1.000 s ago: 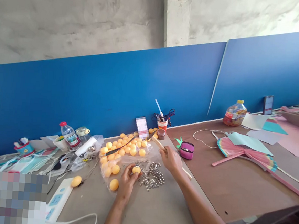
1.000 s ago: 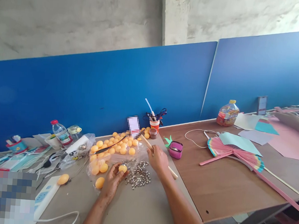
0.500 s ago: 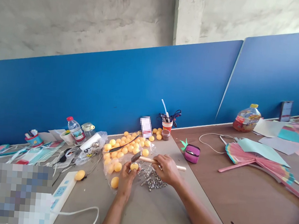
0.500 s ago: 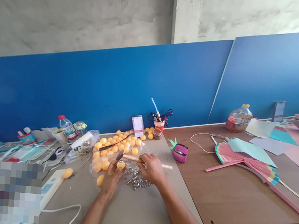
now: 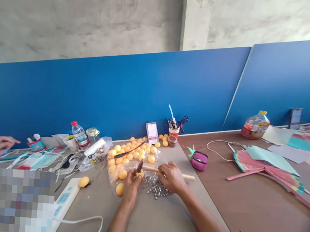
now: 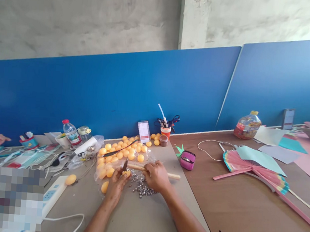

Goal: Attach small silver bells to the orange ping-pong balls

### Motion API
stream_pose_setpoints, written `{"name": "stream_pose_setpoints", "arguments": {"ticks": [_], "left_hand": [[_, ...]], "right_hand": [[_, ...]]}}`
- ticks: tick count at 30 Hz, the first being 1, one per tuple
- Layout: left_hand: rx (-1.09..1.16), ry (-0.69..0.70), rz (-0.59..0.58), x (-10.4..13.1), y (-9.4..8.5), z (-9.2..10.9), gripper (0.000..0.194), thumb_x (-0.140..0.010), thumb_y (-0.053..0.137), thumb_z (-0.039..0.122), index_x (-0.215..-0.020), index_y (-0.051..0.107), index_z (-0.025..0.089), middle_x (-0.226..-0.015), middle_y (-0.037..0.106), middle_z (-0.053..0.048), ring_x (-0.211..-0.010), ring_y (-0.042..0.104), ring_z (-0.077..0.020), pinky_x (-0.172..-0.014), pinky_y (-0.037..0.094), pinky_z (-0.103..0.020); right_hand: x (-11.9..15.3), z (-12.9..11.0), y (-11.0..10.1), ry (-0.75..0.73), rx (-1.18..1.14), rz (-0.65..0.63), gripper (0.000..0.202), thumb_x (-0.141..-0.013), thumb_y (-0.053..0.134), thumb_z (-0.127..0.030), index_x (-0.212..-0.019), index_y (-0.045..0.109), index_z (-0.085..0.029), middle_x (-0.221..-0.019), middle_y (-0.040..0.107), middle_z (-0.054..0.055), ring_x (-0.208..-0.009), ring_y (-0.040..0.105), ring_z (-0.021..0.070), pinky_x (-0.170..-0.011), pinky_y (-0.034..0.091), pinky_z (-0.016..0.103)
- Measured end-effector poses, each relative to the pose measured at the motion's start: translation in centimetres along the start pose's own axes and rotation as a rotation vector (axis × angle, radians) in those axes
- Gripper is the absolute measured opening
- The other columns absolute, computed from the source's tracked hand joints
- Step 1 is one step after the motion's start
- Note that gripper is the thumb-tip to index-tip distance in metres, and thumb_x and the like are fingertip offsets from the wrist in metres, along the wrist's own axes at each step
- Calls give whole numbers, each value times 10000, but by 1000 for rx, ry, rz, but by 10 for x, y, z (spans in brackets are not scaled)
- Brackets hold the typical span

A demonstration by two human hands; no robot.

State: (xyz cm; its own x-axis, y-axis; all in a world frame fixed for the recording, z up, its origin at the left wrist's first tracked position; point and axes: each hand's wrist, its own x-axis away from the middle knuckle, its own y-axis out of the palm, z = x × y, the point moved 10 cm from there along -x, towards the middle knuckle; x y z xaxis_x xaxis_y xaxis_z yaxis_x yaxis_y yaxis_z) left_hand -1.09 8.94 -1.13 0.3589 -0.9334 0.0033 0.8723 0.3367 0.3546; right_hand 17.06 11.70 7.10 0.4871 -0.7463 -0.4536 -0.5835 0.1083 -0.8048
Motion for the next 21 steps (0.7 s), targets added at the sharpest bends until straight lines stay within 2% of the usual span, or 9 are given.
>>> {"name": "stream_pose_setpoints", "arguments": {"ticks": [4,9,14,19,21], "left_hand": [[65,-35,-33,1,5,0,381,-602,817,363,-857,592,192,-837,639,10,-818,669,-173,-861,517,-363],[164,-73,31,1,-2,-1,432,-520,854,334,-811,567,196,-826,636,26,-791,685,-170,-848,526,-361],[188,-82,25,-1,-4,-2,439,-559,832,301,-910,582,214,-844,639,29,-819,695,-174,-843,525,-345],[166,-96,4,0,-2,-7,477,-551,830,265,-956,583,210,-905,651,5,-812,701,-177,-829,526,-340],[149,-99,14,0,-2,-8,495,-558,825,289,-976,571,210,-868,646,10,-792,700,-174,-821,525,-342]], "right_hand": [[0,3,-12,32,-64,107,131,-858,501,-249,-862,611,-178,-771,672,38,-719,569,169,-787,368,295],[-1,7,4,50,-14,-38,133,-829,512,-218,-765,622,-182,-747,678,31,-686,568,162,-801,359,302],[-1,9,-5,54,-62,87,126,-836,515,-238,-841,625,-176,-762,680,38,-716,576,169,-809,357,304],[-1,-3,4,-31,-54,4,96,-807,529,-206,-787,621,-186,-755,679,21,-686,572,157,-818,343,310],[-1,-3,0,-32,-49,38,104,-819,518,-205,-794,617,-184,-757,676,21,-684,572,153,-824,340,309]]}}
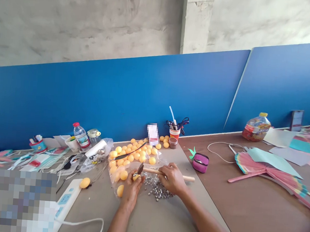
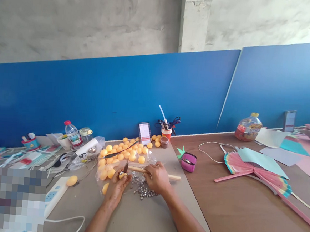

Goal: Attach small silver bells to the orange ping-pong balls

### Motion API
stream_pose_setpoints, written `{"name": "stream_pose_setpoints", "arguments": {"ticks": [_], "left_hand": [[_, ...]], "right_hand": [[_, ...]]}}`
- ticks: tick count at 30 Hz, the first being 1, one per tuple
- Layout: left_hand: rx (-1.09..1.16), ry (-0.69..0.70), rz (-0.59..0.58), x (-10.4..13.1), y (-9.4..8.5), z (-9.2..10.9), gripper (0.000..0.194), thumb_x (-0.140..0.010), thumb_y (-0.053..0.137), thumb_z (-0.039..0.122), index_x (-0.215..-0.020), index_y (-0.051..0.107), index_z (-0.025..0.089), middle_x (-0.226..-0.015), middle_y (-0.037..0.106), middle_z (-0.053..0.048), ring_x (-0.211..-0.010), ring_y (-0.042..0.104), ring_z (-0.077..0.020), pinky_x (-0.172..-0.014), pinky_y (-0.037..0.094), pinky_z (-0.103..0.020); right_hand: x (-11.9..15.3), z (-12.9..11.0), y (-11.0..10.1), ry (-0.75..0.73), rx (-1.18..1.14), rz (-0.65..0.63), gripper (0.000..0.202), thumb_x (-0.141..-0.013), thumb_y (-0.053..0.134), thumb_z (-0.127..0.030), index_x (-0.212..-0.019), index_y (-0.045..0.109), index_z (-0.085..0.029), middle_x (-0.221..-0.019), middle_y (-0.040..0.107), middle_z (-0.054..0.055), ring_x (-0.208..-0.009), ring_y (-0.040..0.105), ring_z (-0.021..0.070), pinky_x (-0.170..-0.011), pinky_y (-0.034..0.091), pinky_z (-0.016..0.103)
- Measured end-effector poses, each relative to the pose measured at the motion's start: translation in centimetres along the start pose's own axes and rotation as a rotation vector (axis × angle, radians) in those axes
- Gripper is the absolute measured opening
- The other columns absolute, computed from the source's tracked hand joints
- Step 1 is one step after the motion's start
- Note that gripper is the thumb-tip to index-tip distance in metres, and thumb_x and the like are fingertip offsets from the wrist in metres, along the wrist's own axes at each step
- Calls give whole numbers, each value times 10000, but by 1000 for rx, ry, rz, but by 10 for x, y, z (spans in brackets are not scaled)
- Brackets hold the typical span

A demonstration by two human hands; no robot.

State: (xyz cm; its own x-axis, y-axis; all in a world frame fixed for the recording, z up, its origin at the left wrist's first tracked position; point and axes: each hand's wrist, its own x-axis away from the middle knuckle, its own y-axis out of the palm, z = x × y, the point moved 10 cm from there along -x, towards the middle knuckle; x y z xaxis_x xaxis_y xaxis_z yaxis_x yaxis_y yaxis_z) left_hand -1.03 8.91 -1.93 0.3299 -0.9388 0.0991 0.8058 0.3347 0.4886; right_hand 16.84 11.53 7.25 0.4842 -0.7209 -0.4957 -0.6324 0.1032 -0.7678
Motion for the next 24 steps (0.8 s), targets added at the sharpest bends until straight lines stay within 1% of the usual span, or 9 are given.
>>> {"name": "stream_pose_setpoints", "arguments": {"ticks": [3,7,10,12,15,17,19,22,24], "left_hand": [[-30,0,9,0,0,0,469,-563,816,305,-948,566,211,-828,631,26,-777,694,-167,-824,520,-341],[-100,19,15,1,1,3,440,-553,811,295,-905,560,214,-813,613,34,-733,663,-144,-796,522,-330],[-160,52,23,1,1,6,415,-575,793,310,-905,557,225,-760,577,47,-682,624,-133,-745,526,-322],[-206,68,16,1,2,7,403,-588,786,293,-924,573,227,-776,585,37,-677,609,-140,-717,522,-314],[-319,117,15,1,2,10,398,-586,780,248,-941,605,207,-846,630,-4,-711,606,-167,-703,507,-310],[-401,138,14,1,2,11,408,-593,769,242,-966,611,194,-837,644,-16,-704,612,-185,-692,504,-322],[-458,141,0,2,4,11,439,-615,753,255,-1022,600,193,-815,651,-16,-670,617,-196,-675,505,-341],[-480,139,-23,3,7,11,427,-649,730,264,-1051,598,208,-806,667,-19,-659,632,-207,-677,504,-352],[-474,150,-16,3,6,12,411,-648,728,259,-1040,613,212,-796,672,-22,-682,643,-215,-696,506,-351]], "right_hand": [[0,1,-6,8,-9,63,109,-839,512,-220,-827,611,-178,-754,668,25,-694,573,153,-816,343,304],[0,-1,5,-6,18,-28,103,-822,518,-195,-772,608,-186,-746,667,17,-683,571,147,-809,343,300],[-1,-4,3,-15,15,-18,94,-818,526,-194,-780,611,-188,-756,668,17,-692,569,148,-817,341,300],[-1,-5,0,-14,-8,11,89,-824,527,-200,-796,610,-183,-753,663,19,-696,567,149,-817,343,299],[0,-7,4,-18,-26,-19,98,-826,522,-199,-786,610,-184,-751,663,22,-698,567,153,-806,348,297],[0,-9,7,-32,-23,-44,92,-815,532,-199,-782,617,-189,-755,668,21,-700,566,157,-810,350,302],[1,-11,5,-45,-28,-27,79,-802,545,-197,-800,623,-190,-760,671,20,-695,562,158,-825,349,309],[1,-10,-2,-31,-47,23,85,-805,535,-189,-792,618,-183,-743,664,21,-685,557,155,-826,350,309],[0,-7,-2,-6,-44,11,94,-808,528,-189,-767,612,-182,-729,660,22,-680,557,156,-809,353,304]]}}
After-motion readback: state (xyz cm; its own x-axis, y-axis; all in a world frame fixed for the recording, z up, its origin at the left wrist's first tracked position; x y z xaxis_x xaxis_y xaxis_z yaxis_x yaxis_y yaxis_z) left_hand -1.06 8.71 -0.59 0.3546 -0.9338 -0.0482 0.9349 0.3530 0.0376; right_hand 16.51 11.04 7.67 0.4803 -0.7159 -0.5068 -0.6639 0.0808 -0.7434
